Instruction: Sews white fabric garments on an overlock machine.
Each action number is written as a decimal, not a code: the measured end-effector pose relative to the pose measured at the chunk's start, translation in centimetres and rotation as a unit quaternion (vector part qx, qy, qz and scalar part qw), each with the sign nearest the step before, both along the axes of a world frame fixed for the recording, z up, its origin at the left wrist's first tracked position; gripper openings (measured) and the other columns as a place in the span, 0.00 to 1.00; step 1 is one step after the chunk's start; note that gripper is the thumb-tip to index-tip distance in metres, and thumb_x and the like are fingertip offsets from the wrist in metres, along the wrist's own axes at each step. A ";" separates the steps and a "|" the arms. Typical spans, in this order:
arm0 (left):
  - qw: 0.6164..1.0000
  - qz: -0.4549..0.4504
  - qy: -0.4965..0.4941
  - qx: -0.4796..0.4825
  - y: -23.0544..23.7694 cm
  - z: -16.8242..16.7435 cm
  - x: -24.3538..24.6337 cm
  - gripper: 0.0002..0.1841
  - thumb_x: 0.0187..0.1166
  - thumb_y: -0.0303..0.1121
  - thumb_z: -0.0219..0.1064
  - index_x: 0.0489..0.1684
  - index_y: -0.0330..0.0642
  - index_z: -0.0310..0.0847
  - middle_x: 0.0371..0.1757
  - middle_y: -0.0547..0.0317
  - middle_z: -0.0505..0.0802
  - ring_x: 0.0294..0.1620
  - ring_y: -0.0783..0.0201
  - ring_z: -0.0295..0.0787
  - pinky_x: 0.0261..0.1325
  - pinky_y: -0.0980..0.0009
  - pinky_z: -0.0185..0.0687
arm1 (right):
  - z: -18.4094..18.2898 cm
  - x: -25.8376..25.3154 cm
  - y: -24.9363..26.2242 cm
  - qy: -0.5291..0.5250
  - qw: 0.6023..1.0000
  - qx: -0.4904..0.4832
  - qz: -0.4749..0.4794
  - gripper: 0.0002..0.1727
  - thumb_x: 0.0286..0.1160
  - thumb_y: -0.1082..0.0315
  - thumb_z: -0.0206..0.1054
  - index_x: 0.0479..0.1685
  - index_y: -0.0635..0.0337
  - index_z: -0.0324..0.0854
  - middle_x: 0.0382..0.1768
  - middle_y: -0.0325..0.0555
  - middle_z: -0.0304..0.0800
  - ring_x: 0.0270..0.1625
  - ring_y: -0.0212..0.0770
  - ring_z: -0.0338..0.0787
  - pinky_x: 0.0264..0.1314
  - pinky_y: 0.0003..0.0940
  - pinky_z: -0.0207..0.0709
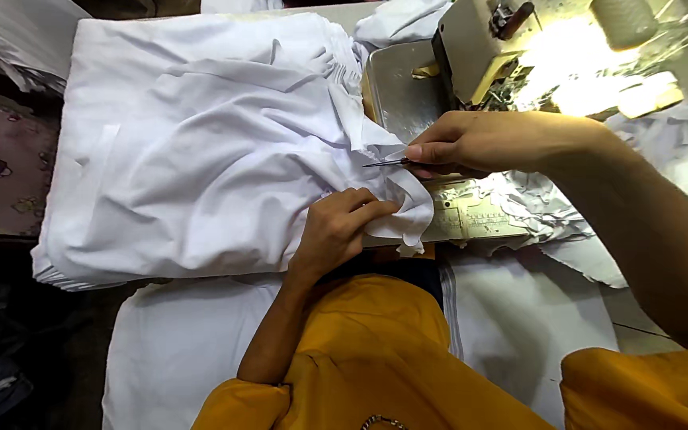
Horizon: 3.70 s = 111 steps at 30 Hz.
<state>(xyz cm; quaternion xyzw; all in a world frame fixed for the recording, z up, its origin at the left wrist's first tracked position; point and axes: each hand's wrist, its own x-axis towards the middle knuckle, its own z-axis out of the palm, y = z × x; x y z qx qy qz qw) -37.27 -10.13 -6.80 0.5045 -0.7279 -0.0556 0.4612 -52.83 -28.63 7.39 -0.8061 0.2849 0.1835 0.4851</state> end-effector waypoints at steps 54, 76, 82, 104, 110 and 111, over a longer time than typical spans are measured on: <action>0.989 0.015 -0.098 0.110 5.5 -6.6 -2.6 0.19 0.82 0.28 0.61 0.68 0.48 0.87 0.71 0.49 0.89 0.79 0.51 0.79 0.80 0.55 0.75 | -14.9 -3.8 16.0 -0.475 0.731 0.260 -0.415 0.23 0.94 0.44 0.42 0.38 0.49 0.70 0.16 0.29 0.62 0.11 0.23 0.59 0.12 0.16 0.59; 0.988 0.126 -0.092 0.002 4.6 -5.8 -2.9 0.09 0.77 0.24 0.67 0.36 0.45 0.95 0.38 0.56 0.96 0.42 0.59 0.92 0.46 0.64 0.87 | -15.3 -9.7 15.1 -0.340 0.898 -0.067 -0.271 0.20 0.83 0.45 0.63 0.41 0.53 0.77 0.26 0.27 0.72 0.28 0.20 0.71 0.30 0.16 0.66; 0.991 0.059 0.119 0.025 2.2 0.4 -1.3 0.03 0.75 0.26 0.76 0.39 0.36 0.94 0.36 0.58 0.93 0.38 0.74 0.89 0.45 0.78 0.86 | -17.7 -12.0 17.1 -0.329 0.855 -0.030 -0.399 0.12 0.85 0.56 0.63 0.49 0.57 0.77 0.37 0.34 0.85 0.34 0.26 0.84 0.39 0.23 0.82; 0.961 0.021 0.270 0.060 -3.7 5.2 0.3 0.03 0.84 0.22 0.61 0.41 0.38 0.76 0.32 0.66 0.89 0.27 0.76 0.86 0.29 0.78 0.86 | -11.7 -8.4 14.3 -0.198 0.822 -0.390 -0.366 0.17 0.84 0.58 0.64 0.50 0.66 0.84 0.44 0.54 0.87 0.47 0.51 0.89 0.47 0.50 0.83; 0.989 -0.019 0.124 0.079 -0.1 2.7 -3.2 0.08 0.86 0.27 0.60 0.50 0.30 0.80 0.42 0.53 0.89 0.40 0.68 0.88 0.44 0.73 0.88 | -13.1 -3.3 14.9 -0.450 0.782 -0.018 -0.431 0.21 0.81 0.65 0.70 0.67 0.56 0.69 0.45 0.38 0.89 0.41 0.28 0.90 0.42 0.25 0.87; 0.995 0.005 0.089 0.040 0.7 2.4 -3.5 0.10 0.85 0.30 0.62 0.52 0.30 0.80 0.49 0.50 0.89 0.50 0.64 0.88 0.56 0.69 0.88 | -13.0 -2.9 14.7 -0.464 0.772 -0.013 -0.434 0.24 0.78 0.68 0.73 0.68 0.55 0.67 0.47 0.39 0.88 0.42 0.29 0.91 0.42 0.25 0.89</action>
